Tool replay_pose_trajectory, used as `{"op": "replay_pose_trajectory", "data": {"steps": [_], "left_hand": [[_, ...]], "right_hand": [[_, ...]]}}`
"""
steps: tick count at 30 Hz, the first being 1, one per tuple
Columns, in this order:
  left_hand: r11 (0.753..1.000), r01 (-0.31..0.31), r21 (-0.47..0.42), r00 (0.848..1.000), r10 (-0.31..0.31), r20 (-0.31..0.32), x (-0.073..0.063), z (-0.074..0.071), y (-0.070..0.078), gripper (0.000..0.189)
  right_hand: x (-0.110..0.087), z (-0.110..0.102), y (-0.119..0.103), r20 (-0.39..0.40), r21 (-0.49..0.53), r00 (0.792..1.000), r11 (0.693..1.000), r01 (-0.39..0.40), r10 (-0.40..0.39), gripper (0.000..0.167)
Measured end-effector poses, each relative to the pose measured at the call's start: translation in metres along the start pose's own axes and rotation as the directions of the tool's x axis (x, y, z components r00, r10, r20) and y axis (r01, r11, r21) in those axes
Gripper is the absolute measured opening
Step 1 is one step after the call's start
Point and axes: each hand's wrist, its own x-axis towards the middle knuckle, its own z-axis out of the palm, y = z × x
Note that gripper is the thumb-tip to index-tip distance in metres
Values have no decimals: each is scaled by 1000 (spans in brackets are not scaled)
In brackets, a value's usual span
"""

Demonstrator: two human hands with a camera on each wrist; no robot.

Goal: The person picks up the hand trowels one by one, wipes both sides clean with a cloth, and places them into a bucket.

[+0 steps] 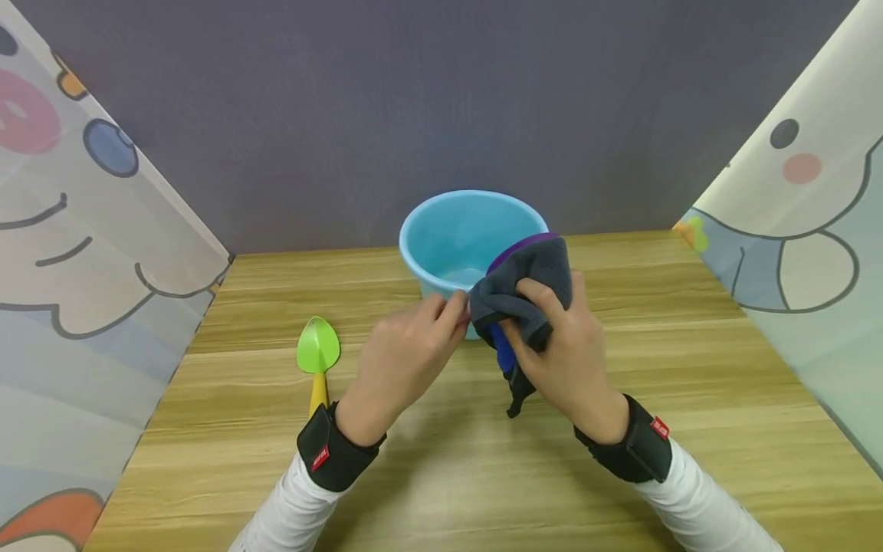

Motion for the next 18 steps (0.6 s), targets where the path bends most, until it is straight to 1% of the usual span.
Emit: {"op": "replay_pose_trajectory", "data": {"steps": [7,12,18], "left_hand": [[1000,-7,0,1000,7,-15,0,-1,2,16],[1000,-9,9,1000,9,-12,1,-1,1,15],[1000,-12,-7,1000,12,-14,1,-2,0,17]], "right_hand": [[1,-3,-1,-6,26,1000,1000,-9,9,45],[1,-3,0,-12,47,1000,999,-14,15,45],[2,-2,0,-30,68,998,997,-44,46,47]]}}
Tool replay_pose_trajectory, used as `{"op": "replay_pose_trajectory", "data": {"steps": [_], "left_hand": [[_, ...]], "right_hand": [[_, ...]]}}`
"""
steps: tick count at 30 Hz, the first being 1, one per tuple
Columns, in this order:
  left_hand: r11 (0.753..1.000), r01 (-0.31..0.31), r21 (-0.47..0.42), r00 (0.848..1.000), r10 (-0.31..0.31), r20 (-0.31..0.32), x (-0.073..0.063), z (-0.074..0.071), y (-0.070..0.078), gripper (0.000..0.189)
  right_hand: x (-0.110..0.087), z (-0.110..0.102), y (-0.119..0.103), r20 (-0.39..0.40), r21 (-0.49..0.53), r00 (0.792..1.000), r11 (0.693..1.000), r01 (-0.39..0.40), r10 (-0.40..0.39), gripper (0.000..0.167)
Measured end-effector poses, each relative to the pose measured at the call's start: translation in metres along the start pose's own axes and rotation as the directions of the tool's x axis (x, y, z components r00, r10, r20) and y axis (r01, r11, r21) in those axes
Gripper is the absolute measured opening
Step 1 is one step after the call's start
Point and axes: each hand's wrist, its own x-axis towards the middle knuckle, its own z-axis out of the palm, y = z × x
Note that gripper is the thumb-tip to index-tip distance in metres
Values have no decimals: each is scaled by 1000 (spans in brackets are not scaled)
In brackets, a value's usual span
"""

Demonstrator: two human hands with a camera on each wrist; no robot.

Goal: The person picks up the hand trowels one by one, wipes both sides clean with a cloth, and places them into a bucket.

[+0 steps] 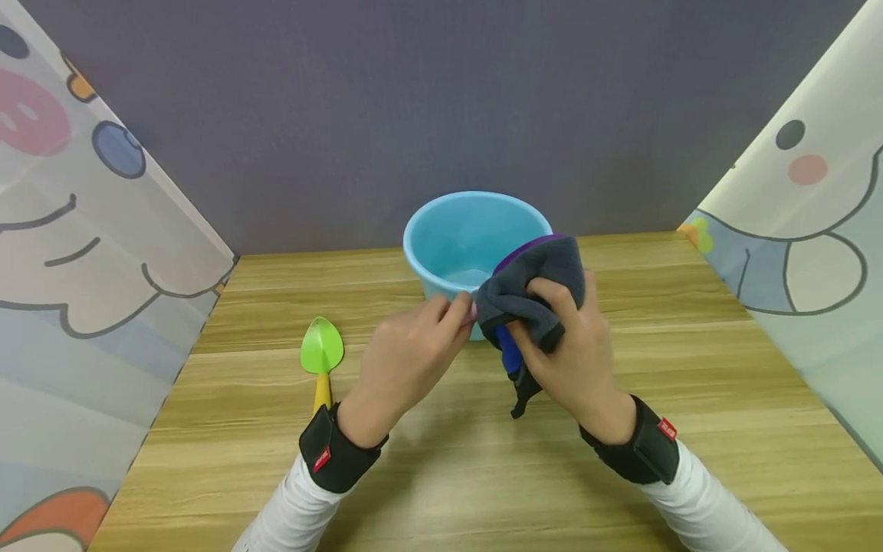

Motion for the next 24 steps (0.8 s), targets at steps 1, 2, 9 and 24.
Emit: {"op": "replay_pose_trajectory", "data": {"steps": [1,2,9,24], "left_hand": [[1000,0,-3,1000,0,-1,0,0,0,18],[1000,0,-2,1000,0,-1,0,-1,0,19],[1000,-6,11,1000,6,1,1,-1,0,22],[1000,-17,-3,1000,17,6,1,-2,1,23]], "right_hand": [[0,0,0,-2,4,1000,1000,-6,6,48],[0,0,0,-3,8,1000,1000,-9,9,48],[2,-2,0,-3,14,1000,1000,-26,26,48],[3,-4,0,-40,44,998,998,-49,50,50]]}}
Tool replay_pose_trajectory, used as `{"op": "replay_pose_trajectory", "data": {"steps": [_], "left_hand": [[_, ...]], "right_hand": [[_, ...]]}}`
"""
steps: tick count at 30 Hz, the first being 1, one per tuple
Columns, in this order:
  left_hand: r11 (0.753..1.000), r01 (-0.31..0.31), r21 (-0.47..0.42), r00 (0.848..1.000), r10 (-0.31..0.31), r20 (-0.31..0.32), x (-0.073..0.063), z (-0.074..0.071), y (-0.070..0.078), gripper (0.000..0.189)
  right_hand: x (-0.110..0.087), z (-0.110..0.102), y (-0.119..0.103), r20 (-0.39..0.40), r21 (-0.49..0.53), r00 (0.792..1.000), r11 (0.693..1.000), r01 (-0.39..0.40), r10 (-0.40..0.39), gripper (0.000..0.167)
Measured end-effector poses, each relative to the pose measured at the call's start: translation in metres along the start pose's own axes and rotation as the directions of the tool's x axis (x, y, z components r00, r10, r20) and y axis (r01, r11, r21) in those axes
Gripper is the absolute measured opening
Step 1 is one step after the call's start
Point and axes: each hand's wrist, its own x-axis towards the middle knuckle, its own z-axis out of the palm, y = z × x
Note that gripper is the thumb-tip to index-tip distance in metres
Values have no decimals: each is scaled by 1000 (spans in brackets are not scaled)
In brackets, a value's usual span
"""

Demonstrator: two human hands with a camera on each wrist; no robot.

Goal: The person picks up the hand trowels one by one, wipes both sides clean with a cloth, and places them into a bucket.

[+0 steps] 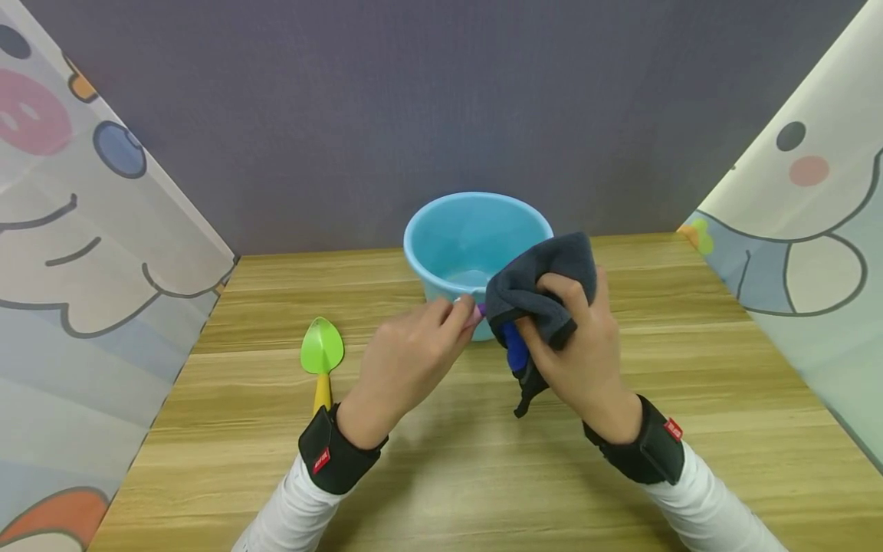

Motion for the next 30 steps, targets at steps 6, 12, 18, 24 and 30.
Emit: {"op": "replay_pose_trajectory", "data": {"steps": [6,12,18,24,30], "left_hand": [[1000,3,-2,1000,-3,10,-1,0,0,24],[1000,11,-25,1000,-11,11,-1,0,1,24],[999,4,-32,1000,-4,6,-1,1,1,23],[1000,-2,-27,1000,2,0,-2,1,0,23],[1000,-11,-21,1000,11,-11,-2,1,0,25]], "right_hand": [[2,-1,1,-13,13,1000,1000,-10,11,51],[2,-2,2,-24,19,1000,1000,-11,12,50],[4,-4,3,-47,32,999,999,-13,15,51],[8,-5,5,-75,53,997,998,-23,27,53],[12,-8,7,-91,81,994,995,-50,57,58]]}}
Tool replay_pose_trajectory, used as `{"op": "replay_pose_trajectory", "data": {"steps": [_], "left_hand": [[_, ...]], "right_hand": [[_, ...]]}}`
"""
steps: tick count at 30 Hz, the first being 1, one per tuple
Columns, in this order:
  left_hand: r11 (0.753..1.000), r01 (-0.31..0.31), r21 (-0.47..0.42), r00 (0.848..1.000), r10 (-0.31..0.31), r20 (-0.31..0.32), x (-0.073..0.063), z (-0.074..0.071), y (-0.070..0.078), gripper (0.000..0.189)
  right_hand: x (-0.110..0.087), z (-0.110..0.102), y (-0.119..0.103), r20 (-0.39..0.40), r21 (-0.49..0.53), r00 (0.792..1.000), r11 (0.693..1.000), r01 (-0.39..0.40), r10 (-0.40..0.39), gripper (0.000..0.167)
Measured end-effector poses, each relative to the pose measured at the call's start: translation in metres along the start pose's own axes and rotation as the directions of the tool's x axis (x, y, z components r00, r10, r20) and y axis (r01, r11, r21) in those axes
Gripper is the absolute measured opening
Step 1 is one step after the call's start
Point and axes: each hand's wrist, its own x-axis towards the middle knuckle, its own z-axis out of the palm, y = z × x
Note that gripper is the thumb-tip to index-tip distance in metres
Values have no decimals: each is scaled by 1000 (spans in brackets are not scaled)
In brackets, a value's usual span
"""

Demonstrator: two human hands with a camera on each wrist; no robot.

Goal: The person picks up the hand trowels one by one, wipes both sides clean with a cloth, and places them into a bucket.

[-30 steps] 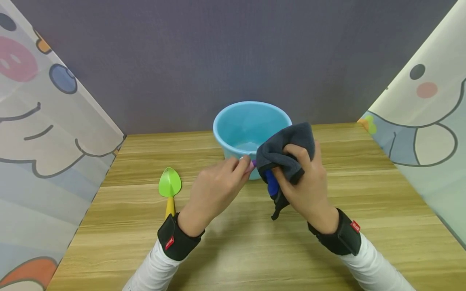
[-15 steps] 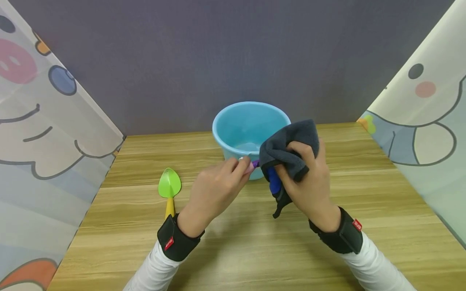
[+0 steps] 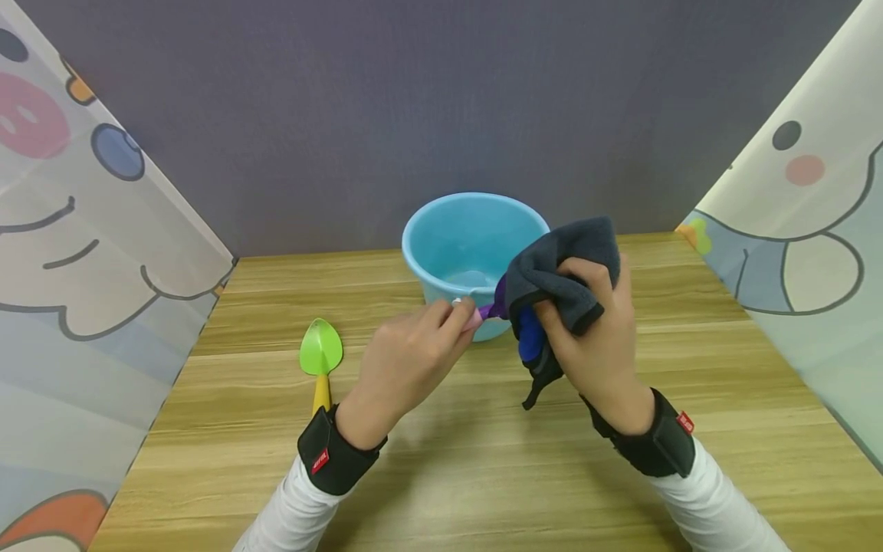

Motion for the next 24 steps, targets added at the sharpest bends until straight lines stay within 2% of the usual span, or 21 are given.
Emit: {"op": "replay_pose_trajectory", "data": {"steps": [4,10,13,24], "left_hand": [[1000,-6,0,1000,6,-15,-1,1,0,27],[1000,-1,-8,1000,1,-31,0,2,-2,27],[1000,8,-27,999,-9,-30,0,3,-2,28],[998,22,-51,999,-24,-46,0,5,-4,31]], "right_hand": [[2,-2,2,-12,17,1000,999,-29,29,59],[6,-5,5,-21,61,996,995,-83,84,41],[9,-7,8,-32,83,994,991,-104,107,37],[19,-13,18,-75,77,987,988,-135,141,63]]}}
